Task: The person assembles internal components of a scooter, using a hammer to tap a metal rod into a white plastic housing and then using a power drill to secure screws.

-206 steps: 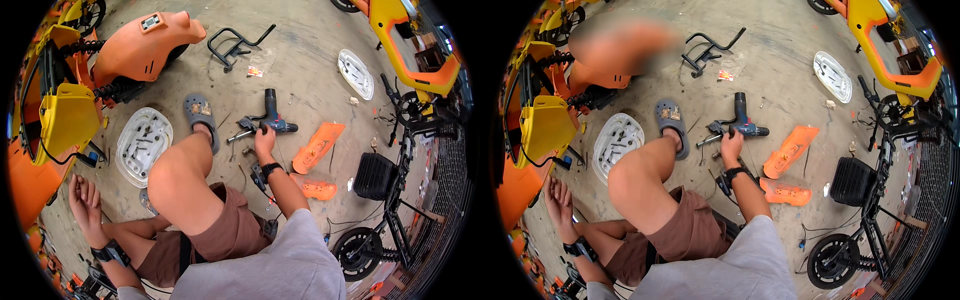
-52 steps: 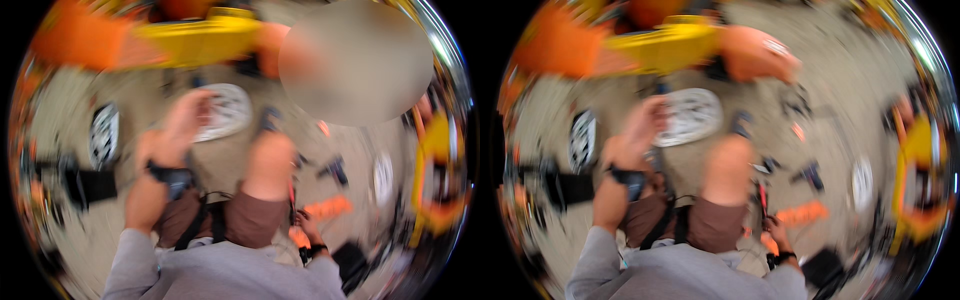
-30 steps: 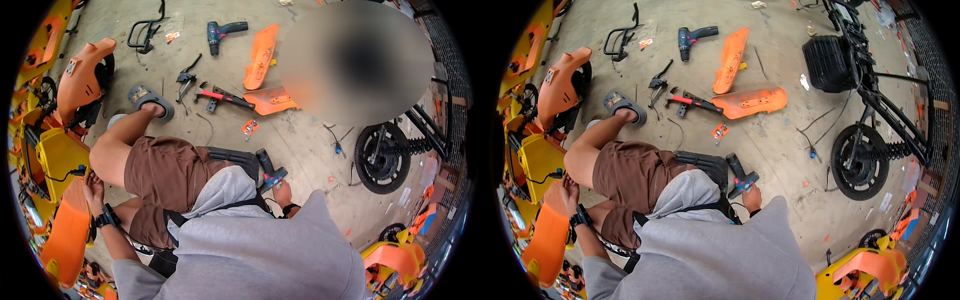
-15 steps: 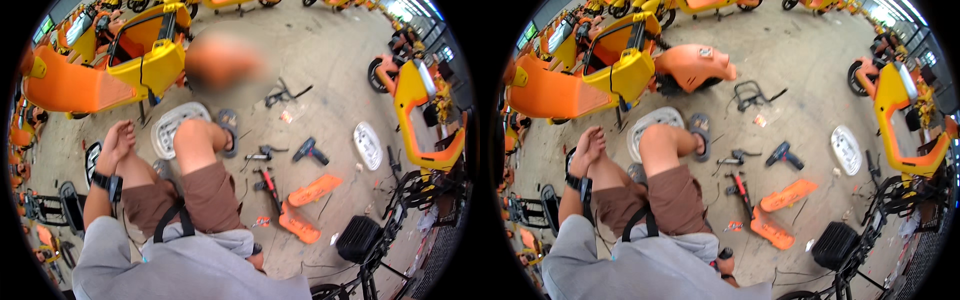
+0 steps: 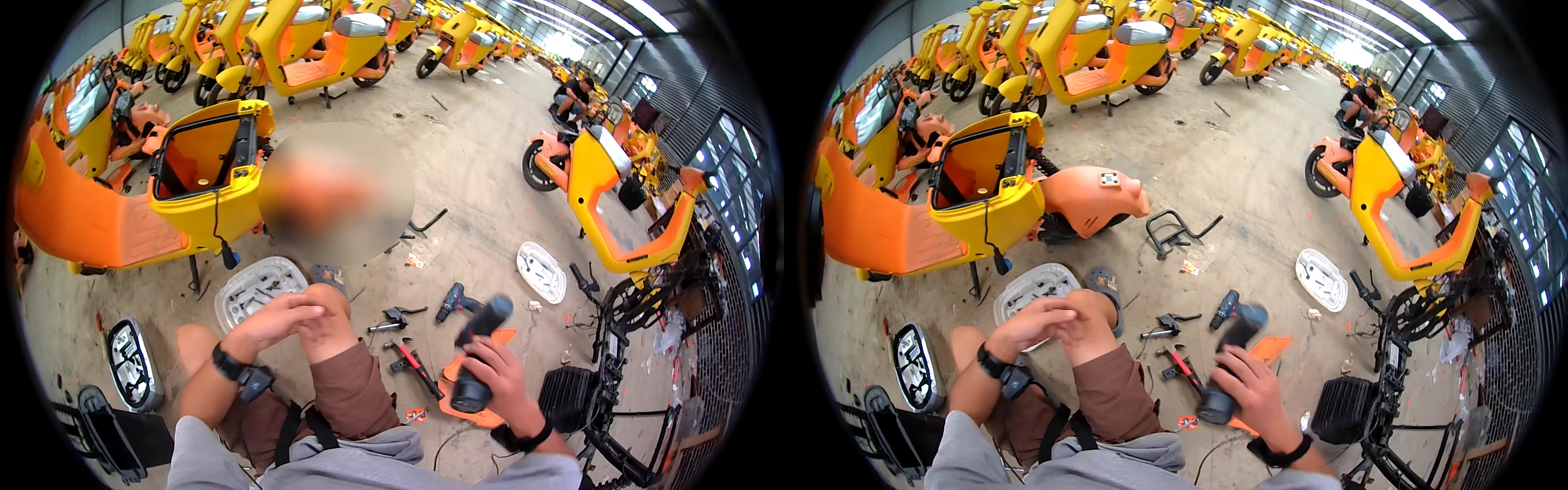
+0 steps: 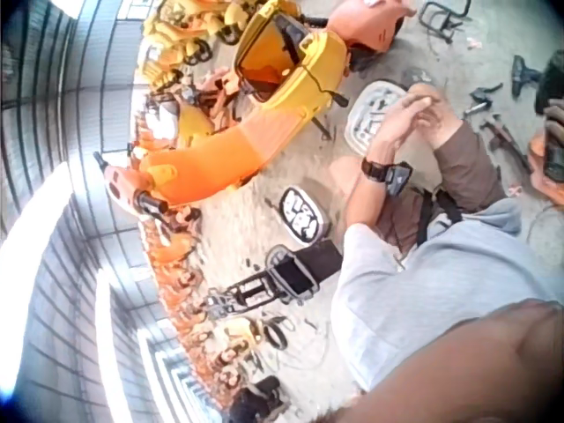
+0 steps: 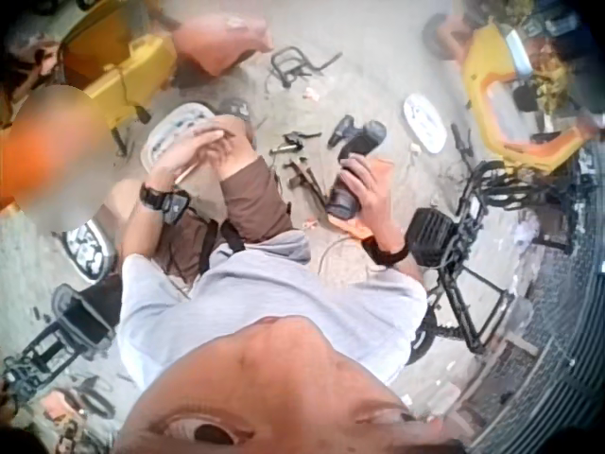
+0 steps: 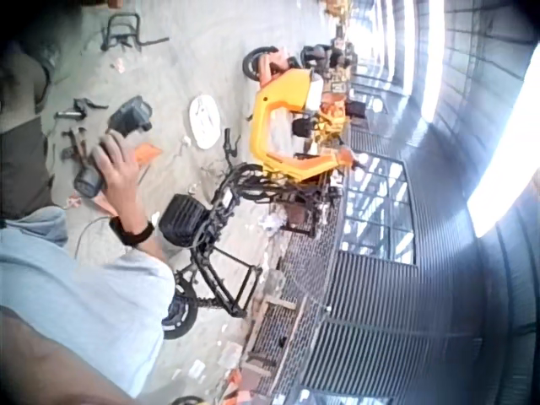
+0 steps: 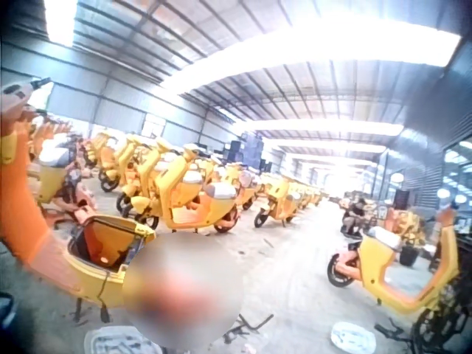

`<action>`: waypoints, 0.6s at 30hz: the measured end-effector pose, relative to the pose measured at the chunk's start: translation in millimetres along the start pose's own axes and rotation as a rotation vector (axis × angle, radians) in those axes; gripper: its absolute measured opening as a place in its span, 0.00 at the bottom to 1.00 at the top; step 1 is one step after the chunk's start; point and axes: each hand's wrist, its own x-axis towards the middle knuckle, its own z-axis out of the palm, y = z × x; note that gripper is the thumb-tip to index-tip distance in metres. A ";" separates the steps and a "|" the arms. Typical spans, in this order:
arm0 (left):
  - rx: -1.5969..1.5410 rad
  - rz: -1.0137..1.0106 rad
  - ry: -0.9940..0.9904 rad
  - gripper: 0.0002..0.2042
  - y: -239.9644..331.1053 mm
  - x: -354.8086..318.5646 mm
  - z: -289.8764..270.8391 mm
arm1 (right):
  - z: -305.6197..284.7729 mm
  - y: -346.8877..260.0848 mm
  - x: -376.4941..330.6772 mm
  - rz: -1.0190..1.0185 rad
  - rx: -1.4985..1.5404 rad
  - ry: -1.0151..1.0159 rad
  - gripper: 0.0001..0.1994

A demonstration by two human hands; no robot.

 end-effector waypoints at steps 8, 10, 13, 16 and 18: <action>-0.319 0.549 -0.214 0.38 12.0 -34.0 20.4 | 58.9 -93.4 191.2 -0.939 -0.047 -0.168 0.13; -0.460 0.495 -0.015 0.29 21.6 -59.1 17.2 | 87.8 -111.2 206.5 -1.025 -0.064 -0.251 0.12; -0.511 0.384 0.086 0.25 18.5 -84.8 -15.2 | 130.7 -133.6 220.7 -1.071 -0.003 -0.261 0.16; -0.478 0.528 0.284 0.21 8.1 -107.3 -39.9 | 157.5 -156.3 234.5 -1.024 0.204 -0.266 0.22; -0.441 0.554 0.366 0.22 -2.1 -126.4 -57.0 | 159.8 -160.4 241.9 -0.833 0.635 -0.287 0.18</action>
